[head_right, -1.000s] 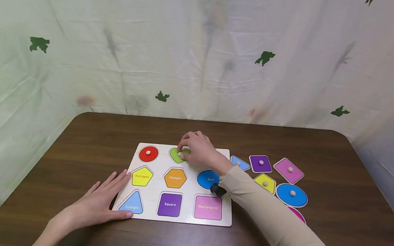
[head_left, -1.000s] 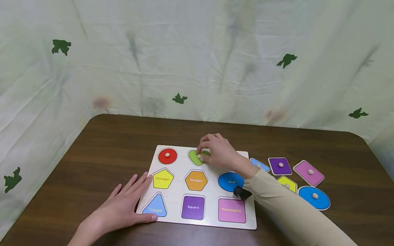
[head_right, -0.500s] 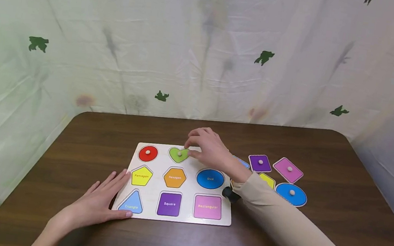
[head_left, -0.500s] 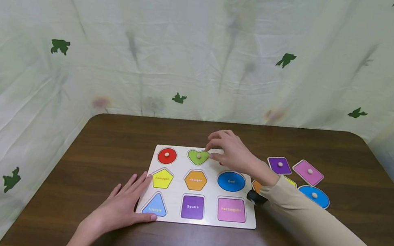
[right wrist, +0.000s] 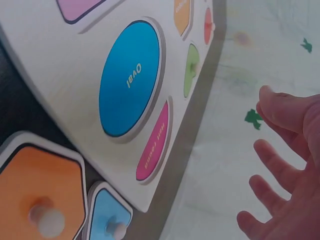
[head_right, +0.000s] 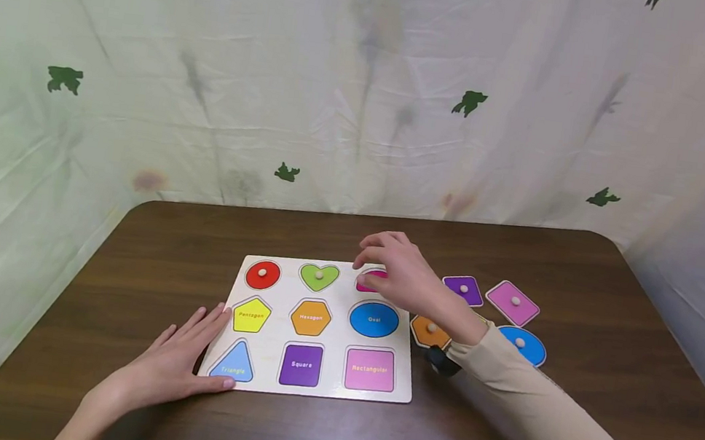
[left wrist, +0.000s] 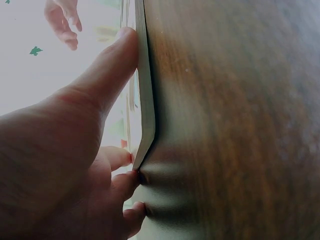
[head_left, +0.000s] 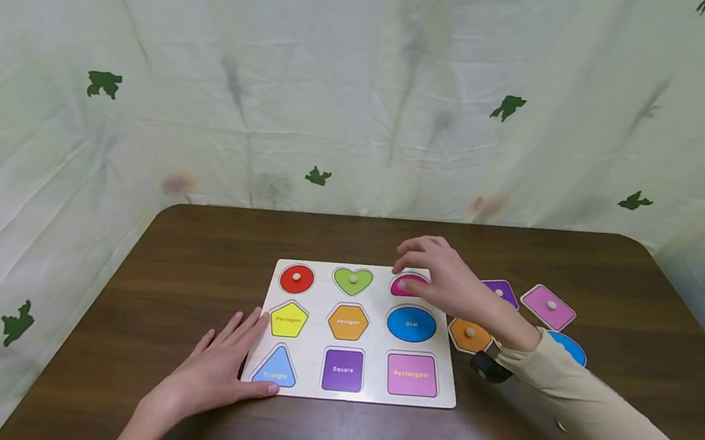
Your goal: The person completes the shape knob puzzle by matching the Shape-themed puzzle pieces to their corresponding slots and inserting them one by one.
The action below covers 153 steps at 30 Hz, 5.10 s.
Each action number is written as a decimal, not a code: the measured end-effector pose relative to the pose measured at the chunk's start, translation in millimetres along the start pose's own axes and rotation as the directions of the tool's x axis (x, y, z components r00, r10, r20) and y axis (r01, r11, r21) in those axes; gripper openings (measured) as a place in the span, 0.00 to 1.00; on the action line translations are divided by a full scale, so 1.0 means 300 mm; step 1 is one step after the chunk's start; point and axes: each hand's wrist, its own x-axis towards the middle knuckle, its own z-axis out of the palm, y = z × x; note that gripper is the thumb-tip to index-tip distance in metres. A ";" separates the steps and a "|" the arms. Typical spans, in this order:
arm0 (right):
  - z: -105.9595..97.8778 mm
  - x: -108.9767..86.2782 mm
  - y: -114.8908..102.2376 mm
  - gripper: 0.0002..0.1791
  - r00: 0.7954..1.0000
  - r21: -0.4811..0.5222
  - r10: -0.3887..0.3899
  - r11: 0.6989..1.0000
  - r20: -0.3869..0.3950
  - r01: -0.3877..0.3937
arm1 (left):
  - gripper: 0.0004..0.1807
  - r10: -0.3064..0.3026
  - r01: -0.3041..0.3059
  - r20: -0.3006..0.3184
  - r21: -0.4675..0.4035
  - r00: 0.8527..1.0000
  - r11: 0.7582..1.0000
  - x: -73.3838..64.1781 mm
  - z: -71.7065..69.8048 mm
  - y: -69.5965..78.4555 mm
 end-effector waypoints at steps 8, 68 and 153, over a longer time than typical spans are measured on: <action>-0.037 -0.056 0.005 0.12 0.999 -0.002 0.035 0.999 -0.017 -0.035 | 0.62 -0.004 0.004 0.004 0.001 1.000 1.000 0.001 0.001 -0.002; -0.208 -0.492 0.121 0.15 0.983 -0.080 0.104 0.990 -0.148 -0.117 | 0.62 0.009 -0.009 -0.004 0.020 1.000 1.000 0.004 0.004 -0.008; -0.091 -0.655 0.193 0.16 0.936 -0.038 0.233 0.967 -0.265 -0.251 | 0.63 0.012 -0.012 -0.011 0.010 1.000 1.000 0.010 0.011 -0.014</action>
